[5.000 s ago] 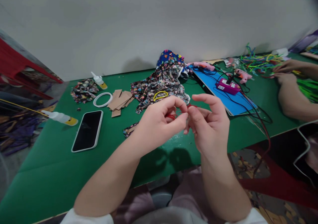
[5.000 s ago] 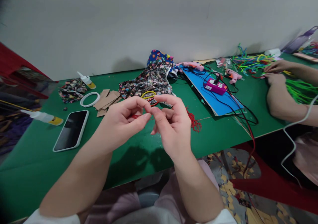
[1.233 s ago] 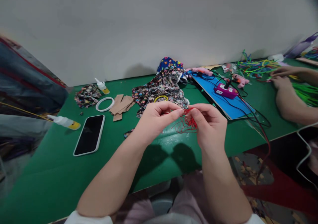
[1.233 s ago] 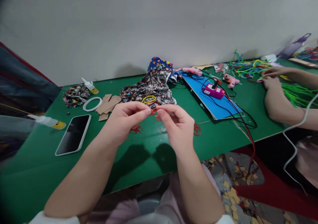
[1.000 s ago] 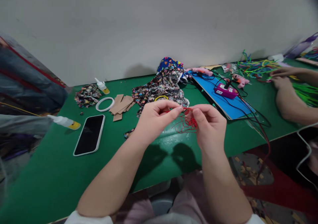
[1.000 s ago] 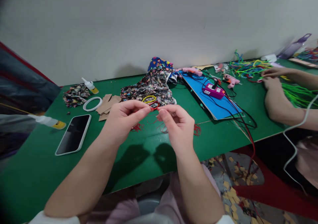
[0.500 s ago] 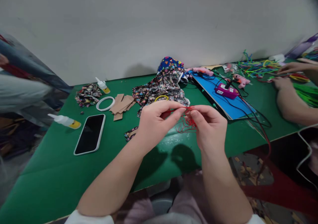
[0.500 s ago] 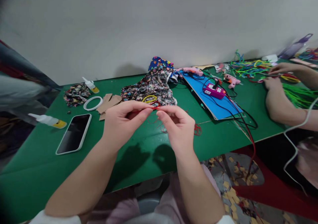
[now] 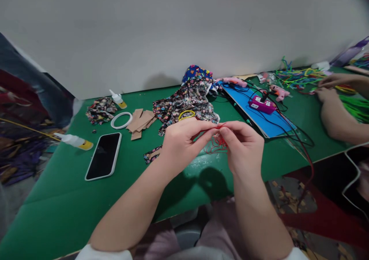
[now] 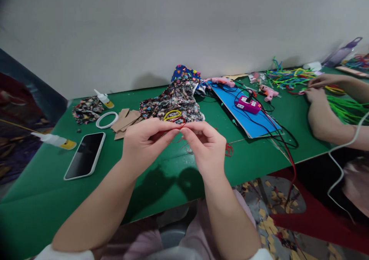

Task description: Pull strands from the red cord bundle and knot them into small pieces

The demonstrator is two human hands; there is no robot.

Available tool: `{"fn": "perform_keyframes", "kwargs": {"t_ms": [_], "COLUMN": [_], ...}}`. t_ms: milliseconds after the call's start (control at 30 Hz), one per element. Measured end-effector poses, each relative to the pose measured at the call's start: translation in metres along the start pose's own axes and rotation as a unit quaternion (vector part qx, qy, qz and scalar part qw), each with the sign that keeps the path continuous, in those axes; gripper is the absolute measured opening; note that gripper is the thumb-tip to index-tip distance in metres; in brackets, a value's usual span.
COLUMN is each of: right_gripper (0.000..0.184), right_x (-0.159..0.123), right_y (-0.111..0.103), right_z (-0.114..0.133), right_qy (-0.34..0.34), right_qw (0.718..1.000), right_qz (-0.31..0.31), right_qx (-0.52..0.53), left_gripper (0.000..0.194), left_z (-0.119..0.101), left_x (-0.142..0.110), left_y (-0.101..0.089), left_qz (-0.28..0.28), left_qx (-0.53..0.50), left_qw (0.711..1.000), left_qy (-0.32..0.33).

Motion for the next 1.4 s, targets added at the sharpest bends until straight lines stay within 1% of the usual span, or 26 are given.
{"fn": "perform_keyframes", "kwargs": {"t_ms": [133, 333, 400, 600, 767, 967, 1133, 1267, 1400], "right_gripper": [0.008, 0.007, 0.007, 0.009, 0.007, 0.007, 0.006, 0.005, 0.005], "right_x": [0.0, 0.0, 0.0, 0.0, -0.001, -0.002, -0.002, -0.002, -0.002], "right_y": [-0.001, 0.0, 0.0, 0.0, 0.0, 0.002, 0.003, 0.004, 0.003], "right_z": [-0.001, -0.001, -0.001, -0.003, -0.002, -0.002, -0.001, -0.001, -0.001], "right_qy": [0.004, 0.002, -0.001, -0.004, 0.001, 0.004, -0.001, 0.007, 0.015], "right_qw": [1.0, 1.0, 1.0, 1.0, 1.0, 1.0, 0.999, 1.0, 1.0], "right_qz": [-0.002, -0.002, 0.002, 0.001, -0.001, 0.011, 0.017, 0.024, 0.023], "right_qx": [-0.01, -0.004, 0.007, 0.028, 0.015, -0.023, -0.035, -0.018, -0.001], "left_gripper": [0.014, 0.012, 0.012, 0.011, 0.011, 0.011, 0.014, 0.015, 0.013], "left_z": [0.001, 0.006, 0.007, 0.009, 0.01, 0.012, 0.014, 0.016, 0.015], "left_x": [0.0, 0.0, -0.001, -0.001, -0.002, -0.001, -0.002, -0.002, -0.002], "left_y": [0.0, 0.0, 0.0, 0.001, 0.001, 0.0, 0.002, 0.002, 0.001], "left_qz": [0.001, -0.006, -0.013, -0.02, -0.017, -0.02, -0.015, -0.014, -0.015], "left_qx": [-0.003, -0.074, -0.089, -0.11, -0.133, -0.124, -0.124, -0.13, -0.128], "left_qw": [1.0, 0.993, 0.99, 0.987, 0.983, 0.983, 0.981, 0.978, 0.979], "left_qy": [-0.026, -0.093, -0.104, -0.112, -0.125, -0.135, -0.152, -0.161, -0.156]}}
Point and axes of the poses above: each hand's wrist, its own x-axis towards the middle knuckle, its own y-axis out of the palm, z = x × y, the point moved 6 cm from there along x, towards the middle knuckle, and after that the axes turned 5 degrees about -z, right-handed, at the moved point
